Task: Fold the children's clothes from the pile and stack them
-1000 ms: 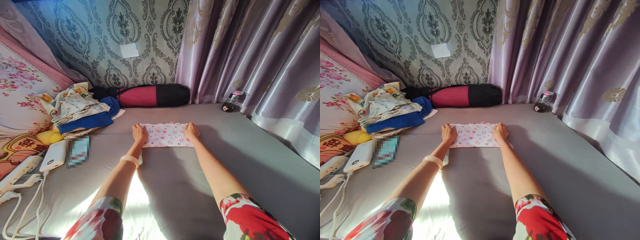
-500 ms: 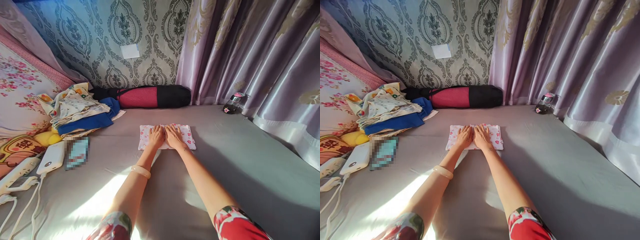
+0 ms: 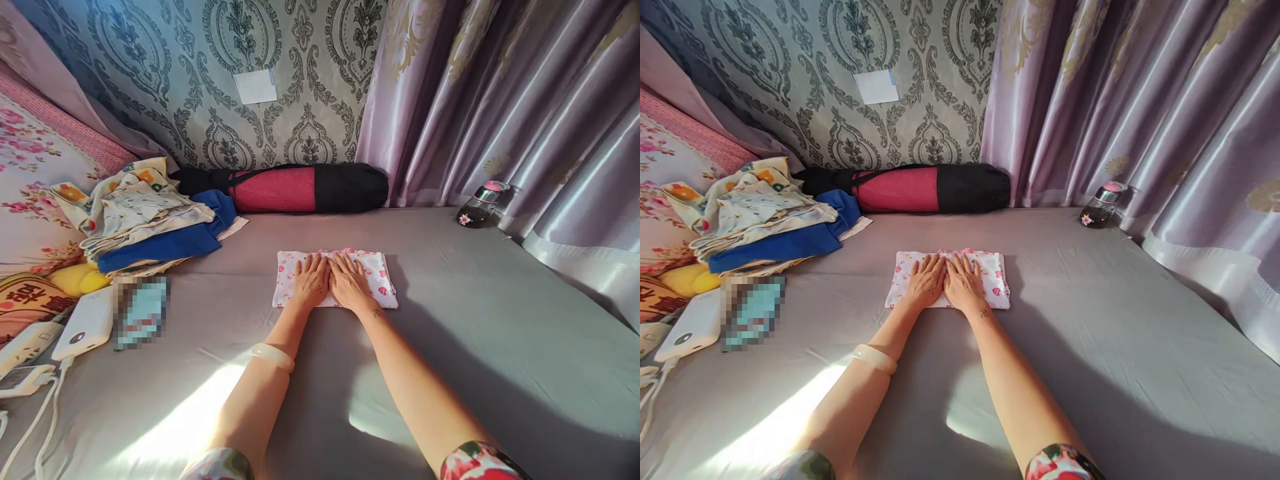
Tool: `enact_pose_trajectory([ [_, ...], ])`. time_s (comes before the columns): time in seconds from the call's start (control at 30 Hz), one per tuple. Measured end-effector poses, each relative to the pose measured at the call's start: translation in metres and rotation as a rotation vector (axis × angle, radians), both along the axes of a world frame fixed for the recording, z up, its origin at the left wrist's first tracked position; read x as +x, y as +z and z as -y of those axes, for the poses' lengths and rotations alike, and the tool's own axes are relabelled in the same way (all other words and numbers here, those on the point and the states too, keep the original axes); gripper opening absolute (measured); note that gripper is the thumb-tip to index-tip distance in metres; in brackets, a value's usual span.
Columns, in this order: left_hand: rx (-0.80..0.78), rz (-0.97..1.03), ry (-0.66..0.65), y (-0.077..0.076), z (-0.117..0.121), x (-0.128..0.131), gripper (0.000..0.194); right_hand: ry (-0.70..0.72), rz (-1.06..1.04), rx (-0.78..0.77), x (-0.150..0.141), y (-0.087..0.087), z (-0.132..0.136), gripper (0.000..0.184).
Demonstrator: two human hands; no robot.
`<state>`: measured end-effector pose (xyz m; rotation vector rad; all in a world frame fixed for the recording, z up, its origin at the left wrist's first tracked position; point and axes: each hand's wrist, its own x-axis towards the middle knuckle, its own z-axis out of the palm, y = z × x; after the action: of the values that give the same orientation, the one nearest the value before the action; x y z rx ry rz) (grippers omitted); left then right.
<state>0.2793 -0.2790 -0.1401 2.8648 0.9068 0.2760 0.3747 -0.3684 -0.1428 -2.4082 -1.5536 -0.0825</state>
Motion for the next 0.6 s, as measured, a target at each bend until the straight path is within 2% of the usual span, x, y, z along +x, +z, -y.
enact_pose_trajectory([
  [0.13,0.01,0.022,0.019,0.002,-0.001,-0.003,0.049,0.001,-0.018,-0.009,0.0,0.003,0.001,0.053],
  [0.33,0.024,0.037,0.182,0.009,-0.002,-0.014,0.048,0.009,-0.017,0.027,-0.008,0.013,-0.001,0.053],
  [0.6,-0.01,-0.01,0.203,0.004,-0.002,-0.015,0.05,0.042,-0.02,-0.002,-0.018,0.0,-0.007,0.052],
])
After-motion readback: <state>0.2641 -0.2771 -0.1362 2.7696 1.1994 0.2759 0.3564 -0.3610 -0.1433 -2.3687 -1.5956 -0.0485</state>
